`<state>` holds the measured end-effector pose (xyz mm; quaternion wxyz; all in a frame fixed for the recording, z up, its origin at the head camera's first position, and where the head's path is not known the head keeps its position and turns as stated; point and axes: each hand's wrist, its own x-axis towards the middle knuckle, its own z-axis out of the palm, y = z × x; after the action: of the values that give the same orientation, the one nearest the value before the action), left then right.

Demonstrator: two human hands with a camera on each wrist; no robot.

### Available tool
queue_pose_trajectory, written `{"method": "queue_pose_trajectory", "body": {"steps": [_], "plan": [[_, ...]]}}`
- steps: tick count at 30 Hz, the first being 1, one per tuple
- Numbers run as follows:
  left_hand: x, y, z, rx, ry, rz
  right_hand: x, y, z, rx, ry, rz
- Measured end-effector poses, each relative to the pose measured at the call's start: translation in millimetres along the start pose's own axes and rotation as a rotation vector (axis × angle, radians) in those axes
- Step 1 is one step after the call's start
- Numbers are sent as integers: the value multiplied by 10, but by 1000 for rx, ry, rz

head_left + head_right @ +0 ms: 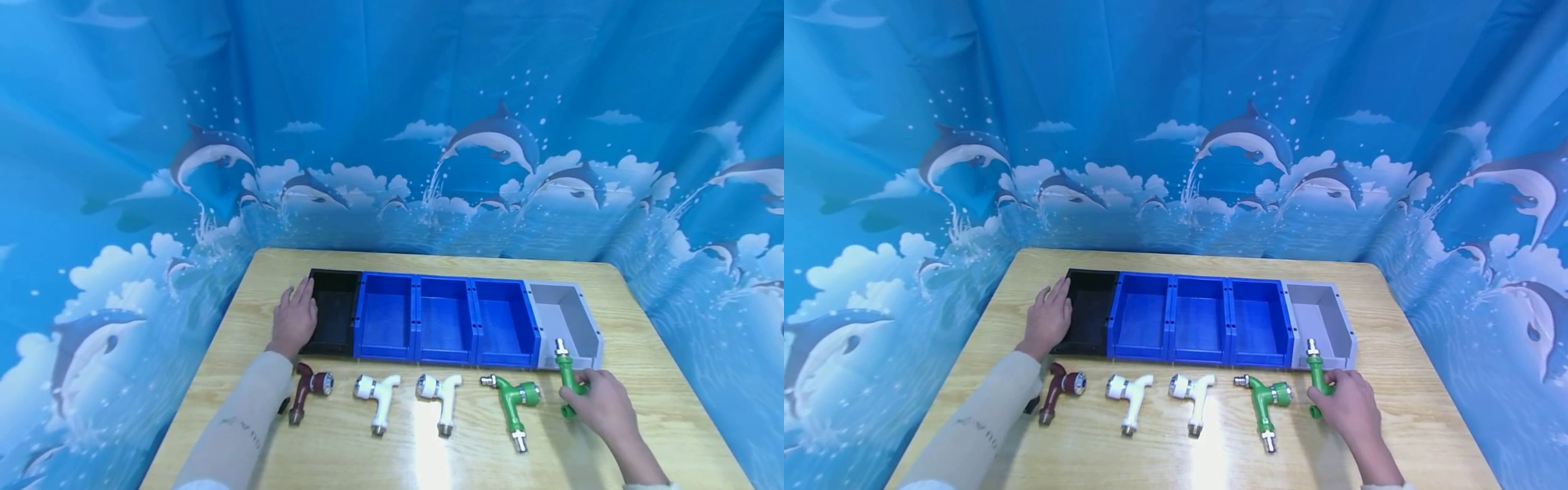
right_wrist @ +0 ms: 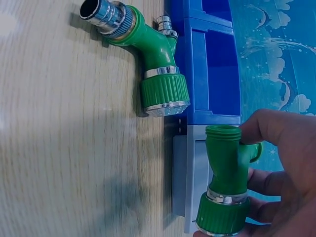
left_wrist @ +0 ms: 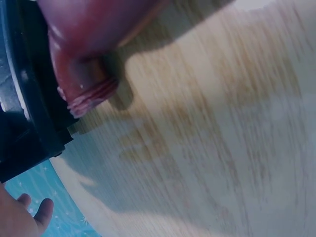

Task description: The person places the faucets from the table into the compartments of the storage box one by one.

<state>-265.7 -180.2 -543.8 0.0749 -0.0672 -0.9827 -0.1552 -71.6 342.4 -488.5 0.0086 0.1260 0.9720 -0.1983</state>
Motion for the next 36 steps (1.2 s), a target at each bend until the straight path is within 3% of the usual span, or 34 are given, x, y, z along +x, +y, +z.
{"method": "queue_pose_trajectory", "body": {"steps": [13, 30, 36], "plan": [[-13, 18, -15, -1, 9, 12, -18, -4, -19, 17, 0, 8], [-13, 13, -17, -25, -35, 2, 15, -15, -41, 25, -8, 20], [-8, 3, 2, -24, -14, 15, 38, -19, -48, 25, -1, 24]]}}
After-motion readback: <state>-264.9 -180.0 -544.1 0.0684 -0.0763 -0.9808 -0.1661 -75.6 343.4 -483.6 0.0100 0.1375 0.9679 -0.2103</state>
